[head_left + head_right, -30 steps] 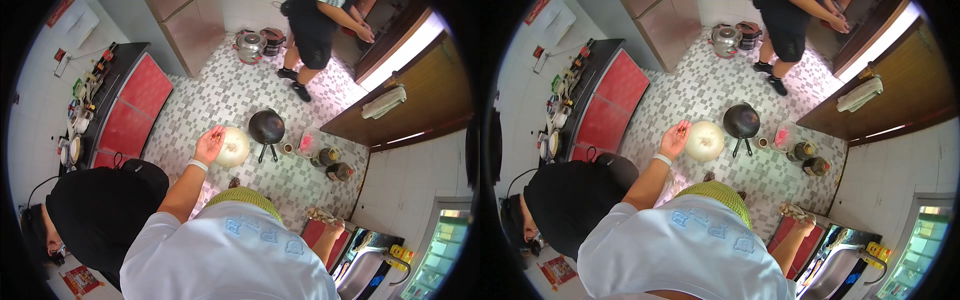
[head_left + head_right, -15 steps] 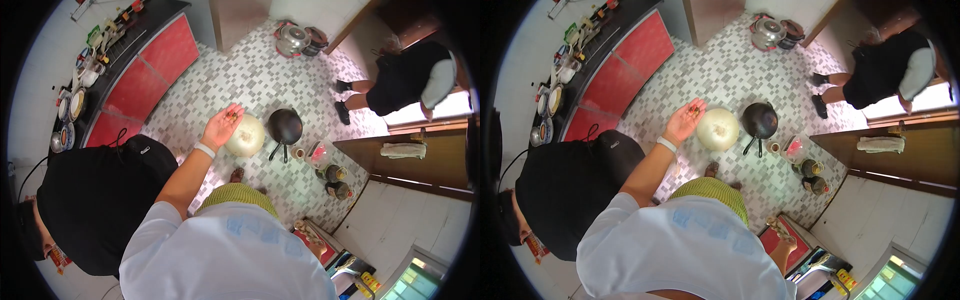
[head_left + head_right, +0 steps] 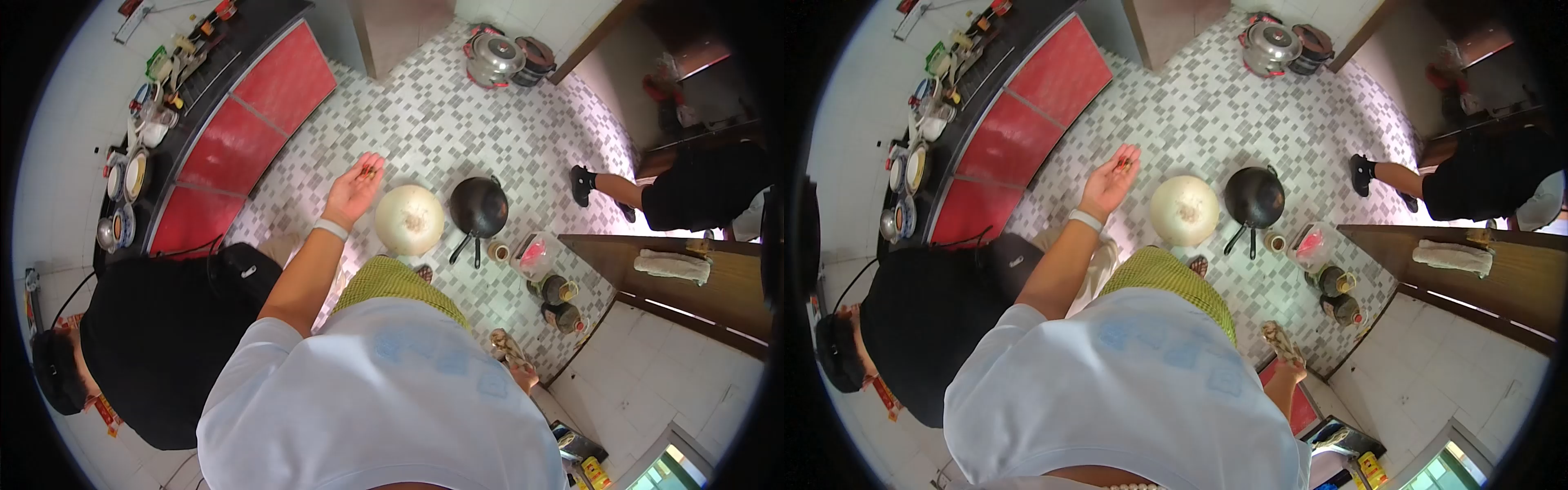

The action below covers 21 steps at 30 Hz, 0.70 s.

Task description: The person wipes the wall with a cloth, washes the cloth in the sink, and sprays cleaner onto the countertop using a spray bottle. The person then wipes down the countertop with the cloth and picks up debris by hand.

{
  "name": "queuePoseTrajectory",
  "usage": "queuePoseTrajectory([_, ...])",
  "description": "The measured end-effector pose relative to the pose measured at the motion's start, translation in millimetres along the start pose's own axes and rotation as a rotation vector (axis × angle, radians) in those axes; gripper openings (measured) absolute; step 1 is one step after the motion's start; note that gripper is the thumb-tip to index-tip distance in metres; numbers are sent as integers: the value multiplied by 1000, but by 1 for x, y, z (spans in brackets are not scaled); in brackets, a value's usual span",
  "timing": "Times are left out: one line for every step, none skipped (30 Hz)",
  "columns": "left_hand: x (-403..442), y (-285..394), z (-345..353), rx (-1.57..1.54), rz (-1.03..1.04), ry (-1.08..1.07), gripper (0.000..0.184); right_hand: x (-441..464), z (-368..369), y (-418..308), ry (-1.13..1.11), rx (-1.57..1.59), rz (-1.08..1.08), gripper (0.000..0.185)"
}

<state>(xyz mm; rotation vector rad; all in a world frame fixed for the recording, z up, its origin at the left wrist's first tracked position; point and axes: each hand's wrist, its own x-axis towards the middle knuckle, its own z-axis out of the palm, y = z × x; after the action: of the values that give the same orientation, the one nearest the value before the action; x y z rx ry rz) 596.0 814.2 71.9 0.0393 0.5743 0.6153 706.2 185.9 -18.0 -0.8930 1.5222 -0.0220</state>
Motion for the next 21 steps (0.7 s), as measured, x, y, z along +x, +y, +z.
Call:
queuePoseTrajectory([7, 4, 0, 4, -5, -17, 38, 55, 0, 2, -51, 5, 3, 49])
queuePoseTrajectory([14, 9, -1, -4, 13, 14, 38, 111, -1, 4, -102, 10, 5, 50])
queuePoseTrajectory([21, 14, -3, -12, 31, 47, 38, 161, -1, 5, -152, 14, 9, 50])
queuePoseTrajectory([31, 20, -6, -12, 30, 36, 38, 19, 38, 18, -136, 54, -55, 49])
queuePoseTrajectory([41, 27, -8, 1, 52, 59, 38, -15, 51, 26, -142, 61, -54, 49])
queuePoseTrajectory([51, 35, -11, 13, 75, 86, 38, -35, 64, 32, -129, 13, -66, 49])
queuePoseTrajectory([64, 44, -16, 12, 74, 82, 38, -43, 77, 37, -113, -37, -79, 49])
queuePoseTrajectory([78, 53, -20, -22, 92, 115, 38, -32, 84, 43, -210, -126, -116, 48])
queuePoseTrajectory([93, 64, -23, -57, 108, 148, 38, -23, 90, 44, -212, -122, -119, 48])
queuePoseTrajectory([107, 75, -23, -116, 121, 178, 38, -27, 103, 49, -180, -72, -98, 47])
queuePoseTrajectory([123, 88, -24, -118, 115, 172, 38, -29, 115, 55, -147, -19, -76, 47])
queuePoseTrajectory([139, 103, -24, -106, 133, 189, 38, -34, 127, 61, -148, -10, -78, 47])
queuePoseTrajectory([157, 117, -25, -94, 148, 205, 37, -39, 137, 64, -135, 29, -94, 45])
queuePoseTrajectory([178, 133, -26, -141, 150, 220, 36, -42, 149, 72, -120, 71, -110, 44])
queuePoseTrajectory([199, 150, -29, -137, 134, 220, 36, -49, 158, 82, -96, 111, -128, 42])
queuePoseTrajectory([223, 166, -37, -119, 125, 256, 35, -70, 170, 89, -49, 160, -145, 41])
queuePoseTrajectory([245, 183, -39, -105, 114, 295, 33, -88, 181, 100, -36, 173, -156, 41])
queuePoseTrajectory([264, 198, -41, -71, 74, 314, 29, -103, 193, 102, -24, 173, -212, 41])
queuePoseTrajectory([274, 208, -36, -79, 59, 333, 29, -121, 197, 100, -3, 162, -273, 41])
queuePoseTrajectory([280, 220, -26, -18, 8, 350, 27, -146, 203, 99, 16, 156, -291, 41])
queuePoseTrajectory([291, 230, -17, 46, -38, 353, 25, -169, 221, 102, 52, 224, -300, 40])
